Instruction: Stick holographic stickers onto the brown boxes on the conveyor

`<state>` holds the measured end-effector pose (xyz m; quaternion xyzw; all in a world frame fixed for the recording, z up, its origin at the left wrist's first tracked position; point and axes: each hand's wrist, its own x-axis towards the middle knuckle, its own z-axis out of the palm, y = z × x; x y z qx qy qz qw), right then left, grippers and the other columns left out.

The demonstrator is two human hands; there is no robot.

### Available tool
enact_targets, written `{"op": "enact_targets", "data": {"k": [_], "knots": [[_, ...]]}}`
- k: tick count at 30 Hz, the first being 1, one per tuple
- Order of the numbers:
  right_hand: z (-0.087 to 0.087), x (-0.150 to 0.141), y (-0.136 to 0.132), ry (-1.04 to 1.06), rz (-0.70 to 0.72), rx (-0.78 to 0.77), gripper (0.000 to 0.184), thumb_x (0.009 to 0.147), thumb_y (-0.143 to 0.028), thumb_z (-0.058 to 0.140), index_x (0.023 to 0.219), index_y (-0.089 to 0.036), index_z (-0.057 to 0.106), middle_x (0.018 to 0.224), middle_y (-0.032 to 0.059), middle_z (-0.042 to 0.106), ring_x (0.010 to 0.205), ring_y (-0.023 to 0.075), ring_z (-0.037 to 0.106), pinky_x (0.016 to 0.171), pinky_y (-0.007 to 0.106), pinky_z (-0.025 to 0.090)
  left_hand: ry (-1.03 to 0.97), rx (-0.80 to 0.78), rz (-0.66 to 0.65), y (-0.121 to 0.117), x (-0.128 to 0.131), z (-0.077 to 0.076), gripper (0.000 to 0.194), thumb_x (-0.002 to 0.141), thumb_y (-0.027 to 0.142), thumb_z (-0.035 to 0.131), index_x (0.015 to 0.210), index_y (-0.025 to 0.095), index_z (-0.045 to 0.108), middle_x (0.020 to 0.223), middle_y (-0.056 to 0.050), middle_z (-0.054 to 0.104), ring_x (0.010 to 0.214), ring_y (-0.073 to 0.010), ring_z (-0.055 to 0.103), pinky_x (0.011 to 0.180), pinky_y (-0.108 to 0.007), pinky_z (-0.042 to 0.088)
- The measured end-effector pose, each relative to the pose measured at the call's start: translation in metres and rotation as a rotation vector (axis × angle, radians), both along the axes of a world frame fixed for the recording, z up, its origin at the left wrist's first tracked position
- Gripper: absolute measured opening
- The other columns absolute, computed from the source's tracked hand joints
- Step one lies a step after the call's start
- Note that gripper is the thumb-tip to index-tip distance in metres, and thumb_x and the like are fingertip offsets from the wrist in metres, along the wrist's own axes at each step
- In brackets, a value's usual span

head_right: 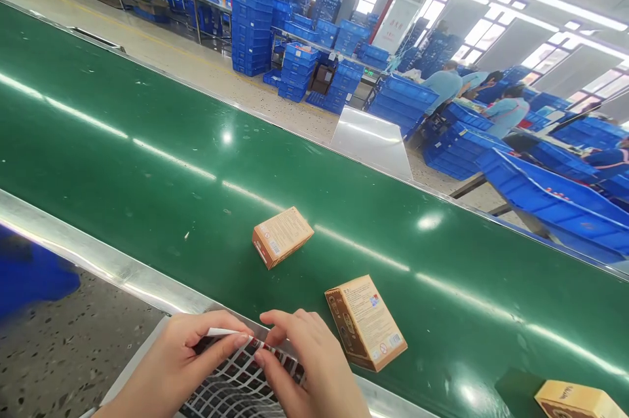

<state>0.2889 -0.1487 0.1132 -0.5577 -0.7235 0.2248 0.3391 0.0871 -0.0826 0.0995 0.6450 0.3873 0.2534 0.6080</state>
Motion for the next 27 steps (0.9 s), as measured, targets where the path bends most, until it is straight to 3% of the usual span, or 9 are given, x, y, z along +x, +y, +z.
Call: {"op": "enact_targets", "data": {"k": [3,8,11,16,19,21,23,25,27], "knots": [[0.003,0.001,0.005,-0.176,0.062,0.148,0.015,0.098,-0.014,0.062,0.108,-0.025,0.063,0.092,0.0003,0.075,0.081,0.0188,0.071,0.075,0.031,0.056,-0.017,0.032,0.04,-0.002,0.001,-0.001,0.029,0.093,0.041,0.059,0.081,0.024,0.078,0.077,0.002,0.077,0.072,-0.0156,0.07,0.066,-0.019,0.049],[-0.002,0.001,0.007,-0.448,0.082,0.409,0.019,0.095,-0.006,0.06,0.107,-0.021,0.064,0.104,0.0059,0.078,0.091,0.0232,0.075,0.089,0.041,0.055,0.01,0.039,0.057,-0.002,0.002,-0.005,0.032,0.094,0.043,0.055,0.082,0.024,0.077,0.078,0.001,0.077,0.072,-0.0163,0.07,0.065,-0.02,0.049],[-0.006,-0.003,0.006,-0.507,0.073,0.458,0.022,0.093,-0.006,0.06,0.107,-0.023,0.065,0.108,0.0054,0.078,0.095,0.025,0.075,0.09,0.042,0.054,0.025,0.022,0.065,-0.003,0.001,-0.008,0.034,0.095,0.046,0.054,0.083,0.024,0.077,0.079,0.001,0.077,0.072,-0.0168,0.069,0.066,-0.02,0.049],[0.001,0.001,0.006,-0.19,0.119,0.312,0.024,0.089,-0.005,0.06,0.097,-0.027,0.064,0.108,0.0022,0.077,0.098,0.0231,0.073,0.089,0.037,0.056,0.021,-0.047,0.125,-0.001,0.0,-0.005,0.035,0.093,0.047,0.055,0.081,0.023,0.076,0.077,0.001,0.075,0.072,-0.0174,0.066,0.065,-0.021,0.047],[-0.005,0.022,0.02,0.069,-0.192,0.127,0.009,0.097,-0.024,0.062,0.102,-0.029,0.067,0.118,0.0065,0.072,0.11,0.0269,0.069,0.09,0.04,0.057,0.081,-0.106,0.149,0.001,-0.004,0.001,0.033,0.09,0.048,0.059,0.078,0.023,0.076,0.075,0.001,0.073,0.073,-0.0176,0.064,0.066,-0.021,0.046],[-0.017,0.041,0.037,0.182,-0.545,0.07,0.038,0.094,-0.046,0.066,0.126,-0.027,0.061,0.13,0.012,0.066,0.119,0.0324,0.063,0.095,0.048,0.054,0.089,-0.127,0.114,0.0,-0.009,0.001,0.031,0.089,0.048,0.061,0.076,0.024,0.077,0.075,0.002,0.074,0.074,-0.0176,0.064,0.068,-0.021,0.046],[-0.031,0.057,0.057,0.296,-0.72,-0.042,0.083,0.083,-0.062,0.072,0.149,-0.023,0.042,0.138,0.0166,0.06,0.125,0.036,0.059,0.1,0.053,0.05,0.094,-0.108,0.058,-0.002,-0.015,-0.002,0.026,0.087,0.046,0.065,0.077,0.026,0.079,0.076,0.003,0.076,0.076,-0.018,0.066,0.072,-0.022,0.048],[-0.041,0.065,0.073,0.405,-0.691,-0.16,0.104,0.076,-0.066,0.074,0.157,-0.019,0.029,0.138,0.0168,0.059,0.124,0.0345,0.06,0.103,0.051,0.048,0.081,-0.046,-0.031,-0.003,-0.018,-0.008,0.021,0.087,0.045,0.07,0.079,0.03,0.081,0.078,0.004,0.078,0.078,-0.0183,0.069,0.077,-0.023,0.051],[-0.046,0.064,0.084,0.481,-0.553,-0.209,0.108,0.076,-0.06,0.076,0.159,-0.018,0.023,0.136,0.0152,0.061,0.121,0.0302,0.061,0.106,0.047,0.048,-0.016,0.053,-0.159,-0.004,-0.02,-0.014,0.016,0.091,0.041,0.071,0.085,0.031,0.082,0.082,0.004,0.08,0.083,-0.019,0.073,0.083,-0.024,0.054]]}}
